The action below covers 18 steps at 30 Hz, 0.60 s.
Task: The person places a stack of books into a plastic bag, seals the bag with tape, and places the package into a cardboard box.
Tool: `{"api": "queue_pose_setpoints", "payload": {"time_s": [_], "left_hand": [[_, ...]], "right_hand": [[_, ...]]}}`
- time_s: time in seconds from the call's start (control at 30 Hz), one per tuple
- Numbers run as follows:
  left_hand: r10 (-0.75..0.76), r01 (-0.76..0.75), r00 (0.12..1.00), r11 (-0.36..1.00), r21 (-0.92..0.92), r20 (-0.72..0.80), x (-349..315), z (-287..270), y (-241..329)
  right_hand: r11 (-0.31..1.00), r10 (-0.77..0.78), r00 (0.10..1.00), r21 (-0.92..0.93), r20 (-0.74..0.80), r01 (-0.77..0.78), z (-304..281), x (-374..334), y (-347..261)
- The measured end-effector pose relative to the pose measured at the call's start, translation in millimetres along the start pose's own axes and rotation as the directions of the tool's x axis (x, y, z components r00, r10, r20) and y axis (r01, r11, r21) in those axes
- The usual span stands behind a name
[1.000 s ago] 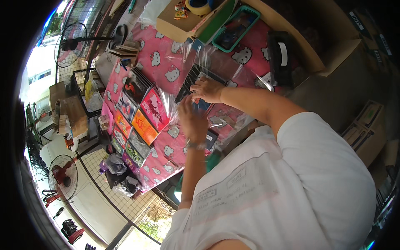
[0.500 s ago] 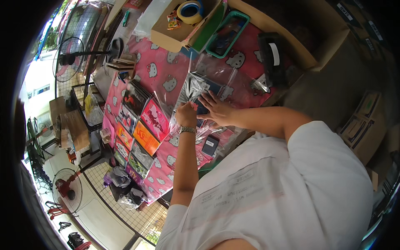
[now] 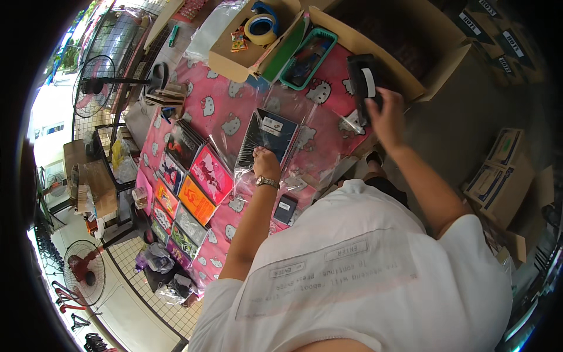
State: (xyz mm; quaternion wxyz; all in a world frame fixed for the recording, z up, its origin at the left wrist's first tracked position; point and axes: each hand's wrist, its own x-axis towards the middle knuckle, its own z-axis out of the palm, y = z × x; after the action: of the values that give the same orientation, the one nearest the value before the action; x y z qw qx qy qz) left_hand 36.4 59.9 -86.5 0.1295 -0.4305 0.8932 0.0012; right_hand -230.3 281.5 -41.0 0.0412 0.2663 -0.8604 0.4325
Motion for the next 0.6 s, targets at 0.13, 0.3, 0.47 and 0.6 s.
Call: {"api": "queue_pose_setpoints", "payload": {"time_s": [0.13, 0.3, 0.47, 0.6], "left_hand": [[0.001, -0.001, 1.000, 1.000, -0.020, 0.007, -8.0, 4.5, -1.0], [0.009, 0.008, 0.996, 0.982, -0.188, 0.089, -15.7, -20.7, 11.3], [0.002, 0.025, 0.978, 0.992, -0.128, 0.209, -16.7, -21.8, 3.5], [-0.021, 0.057, 0.983, 0.979, -0.193, 0.185, -21.7, -14.5, 10.9]], "right_hand": [[0.611, 0.579, 0.554, 0.132, 0.598, -0.780, -18.8, -7.1, 37.3], [0.359, 0.578, 0.630, 0.531, 0.519, -0.767, -14.6, -28.3, 29.6], [0.006, 0.598, 0.504, 0.625, 0.623, -0.780, -22.1, -94.3, 49.3], [-0.026, 0.105, 0.010, 0.013, 0.994, -1.000, 41.5, -79.6, 23.2]]}}
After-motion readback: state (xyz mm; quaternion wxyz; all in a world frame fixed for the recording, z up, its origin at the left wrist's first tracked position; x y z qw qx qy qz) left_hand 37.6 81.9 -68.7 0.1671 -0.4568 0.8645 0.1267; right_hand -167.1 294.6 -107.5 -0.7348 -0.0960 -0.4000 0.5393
